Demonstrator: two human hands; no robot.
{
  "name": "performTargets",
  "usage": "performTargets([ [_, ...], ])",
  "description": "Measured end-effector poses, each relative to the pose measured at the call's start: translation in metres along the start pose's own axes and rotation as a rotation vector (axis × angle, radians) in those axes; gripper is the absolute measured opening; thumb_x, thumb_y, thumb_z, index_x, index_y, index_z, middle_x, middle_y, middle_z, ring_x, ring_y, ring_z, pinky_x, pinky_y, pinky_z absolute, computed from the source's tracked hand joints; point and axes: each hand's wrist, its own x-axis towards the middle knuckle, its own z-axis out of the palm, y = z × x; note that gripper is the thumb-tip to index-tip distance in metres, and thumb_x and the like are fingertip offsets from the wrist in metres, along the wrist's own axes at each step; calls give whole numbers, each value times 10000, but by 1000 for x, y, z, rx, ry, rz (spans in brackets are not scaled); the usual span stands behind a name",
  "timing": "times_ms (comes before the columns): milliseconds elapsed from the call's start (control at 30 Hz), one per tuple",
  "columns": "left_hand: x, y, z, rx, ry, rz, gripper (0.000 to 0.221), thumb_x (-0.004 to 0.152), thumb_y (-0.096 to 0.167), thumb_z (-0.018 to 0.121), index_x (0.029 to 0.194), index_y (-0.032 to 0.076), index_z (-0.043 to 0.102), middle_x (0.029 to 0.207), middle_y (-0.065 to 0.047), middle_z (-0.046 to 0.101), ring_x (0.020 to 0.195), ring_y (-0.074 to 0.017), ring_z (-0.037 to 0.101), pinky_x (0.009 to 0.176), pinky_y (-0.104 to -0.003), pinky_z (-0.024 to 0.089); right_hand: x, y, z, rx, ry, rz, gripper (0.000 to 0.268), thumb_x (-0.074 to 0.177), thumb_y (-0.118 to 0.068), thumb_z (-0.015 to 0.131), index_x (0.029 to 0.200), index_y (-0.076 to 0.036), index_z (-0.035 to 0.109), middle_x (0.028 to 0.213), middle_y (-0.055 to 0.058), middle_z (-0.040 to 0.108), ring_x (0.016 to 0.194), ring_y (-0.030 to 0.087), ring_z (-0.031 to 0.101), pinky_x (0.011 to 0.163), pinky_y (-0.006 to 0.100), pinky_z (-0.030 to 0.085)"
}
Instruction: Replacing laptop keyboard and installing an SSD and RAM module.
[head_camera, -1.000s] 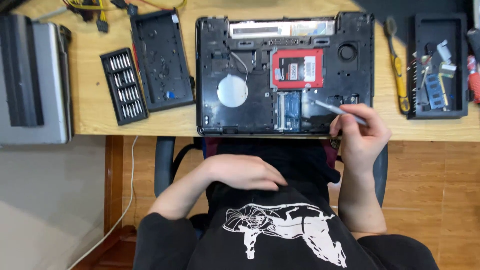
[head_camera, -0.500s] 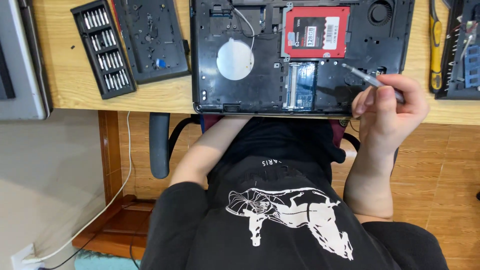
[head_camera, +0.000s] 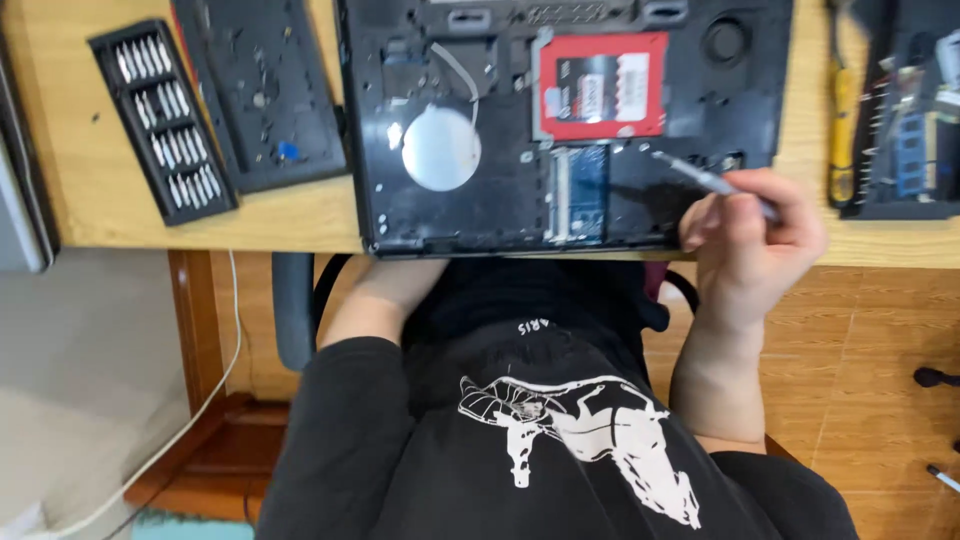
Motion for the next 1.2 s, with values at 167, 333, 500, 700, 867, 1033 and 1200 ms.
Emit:
performTargets([
  [167,-33,5,10,-38,-51,-35,372,1029,171,460,1330,18,617,1267,-212,681,1198,-346,638,1036,-449,500,-3,-1,0,18,-17,-52,212,1184,-151,692,1225,44,621,784,122,571,614,176,524,569,311,460],
  [333,-77,-3,3,-9,-31,-85,391,1031,148,444,1356,8,610,1274,-219,681,1204,-347,640,1039,-448,507,-8,4,-13,-68,7,-58,217,1166,-149,700,1192,44,603,726,114,545,567,183,526,567,326,457],
  [500,-153,87,-90,-38,-212,42,388,1027,311,551,1244,7,659,1196,-192,704,1097,-374,674,939,-452,527,-18,25,-57,-101,-75,-73,199,1196,-138,615,1239,51,567,794,158,560,621,213,517,592,325,435],
  [700,-204,116,-195,-144,101,201,303,1063,262,572,1215,44,717,1158,-115,752,1061,-262,736,951,-358,576,-15,37,-76,-64,-53,-66,228,1233,-112,532,1340,87,566,842,141,528,683,218,521,643,309,441],
  [867,-201,82,-239,217,654,28,222,1072,185,632,1135,4,744,1054,-111,725,1003,-246,693,912,-357,560,-16,19,-53,-221,-23,-141,193,1222,-94,556,1299,83,562,843,130,526,678,208,525,643,307,454],
  [1033,-183,48,-260,579,895,-44,128,1012,47,722,1116,-25,737,1025,-103,639,1022,-275,599,918,-376,529,-14,10,-44,-258,-45,-132,148,1222,-51,549,1254,93,549,837,133,531,708,213,547,676,312,484],
  [1200,-165,35,-268,656,884,-46,154,967,37,744,1114,-12,740,1026,-97,612,1039,-281,589,918,-384,517,-9,3,-30,-258,-25,-126,109,1208,-15,549,1222,93,551,836,149,568,670,208,548,660,313,493],
])
